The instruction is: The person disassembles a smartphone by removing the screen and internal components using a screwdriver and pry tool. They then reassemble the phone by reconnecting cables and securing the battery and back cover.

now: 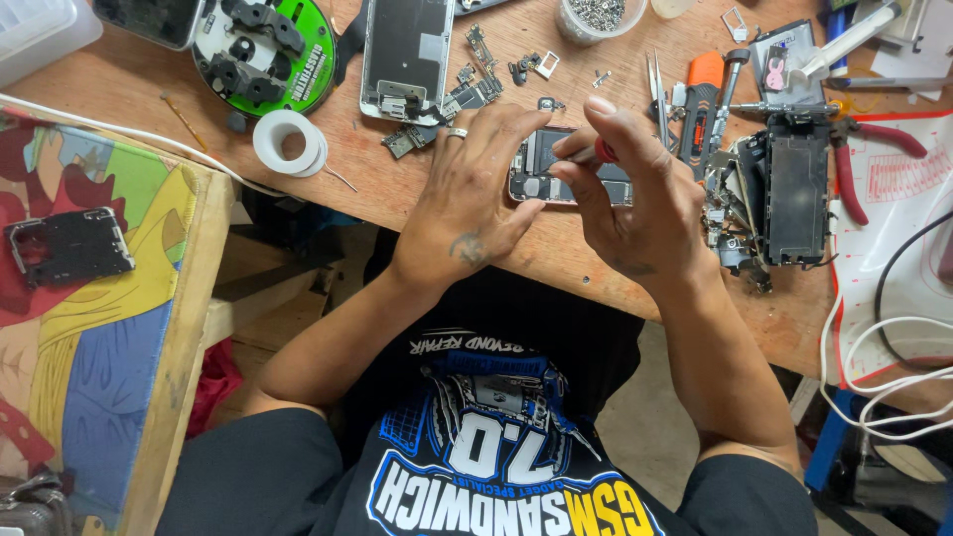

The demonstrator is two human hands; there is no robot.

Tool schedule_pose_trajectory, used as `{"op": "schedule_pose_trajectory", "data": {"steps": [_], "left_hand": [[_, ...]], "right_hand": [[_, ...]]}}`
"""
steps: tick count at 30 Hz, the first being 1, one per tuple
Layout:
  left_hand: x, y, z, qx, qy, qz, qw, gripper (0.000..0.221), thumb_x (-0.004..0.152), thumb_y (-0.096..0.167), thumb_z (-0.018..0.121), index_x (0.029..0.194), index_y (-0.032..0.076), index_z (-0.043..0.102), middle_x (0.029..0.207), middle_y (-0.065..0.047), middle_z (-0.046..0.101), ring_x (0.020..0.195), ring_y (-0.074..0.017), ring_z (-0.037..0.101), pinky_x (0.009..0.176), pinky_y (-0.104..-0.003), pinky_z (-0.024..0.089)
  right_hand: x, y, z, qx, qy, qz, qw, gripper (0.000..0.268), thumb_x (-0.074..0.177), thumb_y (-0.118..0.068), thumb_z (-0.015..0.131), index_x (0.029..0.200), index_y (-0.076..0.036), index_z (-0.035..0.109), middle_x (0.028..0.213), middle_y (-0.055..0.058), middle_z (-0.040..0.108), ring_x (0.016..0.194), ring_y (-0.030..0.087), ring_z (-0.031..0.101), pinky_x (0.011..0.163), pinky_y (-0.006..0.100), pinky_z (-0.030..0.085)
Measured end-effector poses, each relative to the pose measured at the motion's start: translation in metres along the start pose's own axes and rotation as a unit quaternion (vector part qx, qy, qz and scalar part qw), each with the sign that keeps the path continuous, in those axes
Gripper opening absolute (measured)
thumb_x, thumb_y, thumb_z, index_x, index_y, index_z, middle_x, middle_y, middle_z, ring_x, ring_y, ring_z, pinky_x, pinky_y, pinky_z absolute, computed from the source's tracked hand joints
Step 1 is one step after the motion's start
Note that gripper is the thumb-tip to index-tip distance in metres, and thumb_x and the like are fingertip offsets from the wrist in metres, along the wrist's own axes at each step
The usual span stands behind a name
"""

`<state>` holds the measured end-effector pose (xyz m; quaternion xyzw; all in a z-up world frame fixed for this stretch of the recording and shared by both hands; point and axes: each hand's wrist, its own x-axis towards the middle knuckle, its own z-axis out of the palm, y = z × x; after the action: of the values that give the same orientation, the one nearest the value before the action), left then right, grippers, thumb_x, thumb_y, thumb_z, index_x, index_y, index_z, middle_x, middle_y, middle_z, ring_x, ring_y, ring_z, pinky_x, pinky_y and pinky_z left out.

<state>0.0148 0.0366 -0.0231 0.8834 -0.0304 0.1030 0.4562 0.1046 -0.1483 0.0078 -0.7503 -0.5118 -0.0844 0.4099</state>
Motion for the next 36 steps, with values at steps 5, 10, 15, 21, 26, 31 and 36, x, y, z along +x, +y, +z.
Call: {"op": "schedule_pose_trajectory", "data": {"steps": [5, 10, 15, 21, 26, 31, 36], "left_hand": [[0.0025, 0.0009, 0.0024, 0.019, 0.020, 0.006, 1.000, 0.075, 0.079, 0.021, 0.080, 0.146, 0.008, 0.049, 0.141, -0.016, 0.050, 0.134, -0.0343, 0.044, 0.113, -0.046, 0.035], [0.0024, 0.0017, 0.0033, 0.023, 0.011, -0.006, 1.000, 0.073, 0.080, 0.021, 0.080, 0.145, 0.008, 0.050, 0.138, -0.014, 0.052, 0.132, -0.0323, 0.046, 0.113, -0.045, 0.036], [0.0014, 0.0031, 0.0030, 0.025, 0.017, -0.003, 1.000, 0.072, 0.080, 0.021, 0.080, 0.144, 0.008, 0.050, 0.137, -0.014, 0.052, 0.132, -0.0320, 0.046, 0.113, -0.045, 0.036], [0.0012, 0.0035, 0.0035, 0.027, 0.016, -0.010, 0.999, 0.071, 0.081, 0.021, 0.080, 0.144, 0.009, 0.050, 0.138, -0.013, 0.052, 0.133, -0.0312, 0.047, 0.113, -0.045, 0.036], [0.0012, 0.0032, 0.0040, 0.032, 0.019, -0.006, 0.999, 0.071, 0.080, 0.022, 0.080, 0.144, 0.009, 0.051, 0.139, -0.013, 0.051, 0.133, -0.0316, 0.046, 0.113, -0.045, 0.036], [0.0006, 0.0030, 0.0044, 0.033, 0.017, -0.010, 0.999, 0.071, 0.080, 0.022, 0.079, 0.144, 0.009, 0.051, 0.139, -0.013, 0.051, 0.134, -0.0313, 0.046, 0.114, -0.045, 0.036], [0.0008, 0.0016, 0.0053, 0.033, 0.018, -0.010, 0.999, 0.071, 0.080, 0.022, 0.079, 0.144, 0.009, 0.051, 0.138, -0.013, 0.051, 0.134, -0.0314, 0.046, 0.113, -0.045, 0.036]], "right_hand": [[-0.0034, 0.0011, -0.0047, 0.021, 0.005, 0.022, 1.000, 0.052, 0.110, 0.002, 0.075, 0.151, -0.003, 0.043, 0.098, 0.015, 0.069, 0.096, 0.020, 0.076, 0.082, 0.029, 0.062], [-0.0085, 0.0016, -0.0086, -0.020, 0.000, 0.029, 0.999, 0.052, 0.110, 0.000, 0.075, 0.152, -0.003, 0.043, 0.100, 0.015, 0.073, 0.094, 0.020, 0.075, 0.082, 0.029, 0.061], [-0.0090, 0.0017, -0.0088, -0.025, -0.008, 0.034, 0.999, 0.051, 0.112, -0.003, 0.075, 0.152, -0.004, 0.044, 0.100, 0.015, 0.073, 0.095, 0.019, 0.076, 0.084, 0.029, 0.062], [-0.0095, 0.0039, -0.0066, -0.027, -0.013, 0.038, 0.999, 0.051, 0.112, -0.003, 0.075, 0.152, -0.004, 0.044, 0.093, 0.013, 0.067, 0.098, 0.020, 0.078, 0.083, 0.029, 0.063], [-0.0089, 0.0026, -0.0070, -0.028, -0.011, 0.037, 0.999, 0.053, 0.111, -0.002, 0.075, 0.152, -0.005, 0.043, 0.098, 0.013, 0.071, 0.097, 0.019, 0.076, 0.083, 0.029, 0.062], [-0.0087, 0.0027, -0.0064, -0.018, -0.008, 0.037, 0.999, 0.053, 0.112, -0.002, 0.075, 0.153, -0.005, 0.043, 0.096, 0.013, 0.070, 0.099, 0.020, 0.077, 0.085, 0.029, 0.063], [-0.0074, 0.0014, -0.0063, -0.014, -0.005, 0.039, 0.999, 0.051, 0.112, -0.003, 0.075, 0.152, -0.005, 0.044, 0.100, 0.015, 0.073, 0.097, 0.019, 0.076, 0.084, 0.029, 0.062]]}}
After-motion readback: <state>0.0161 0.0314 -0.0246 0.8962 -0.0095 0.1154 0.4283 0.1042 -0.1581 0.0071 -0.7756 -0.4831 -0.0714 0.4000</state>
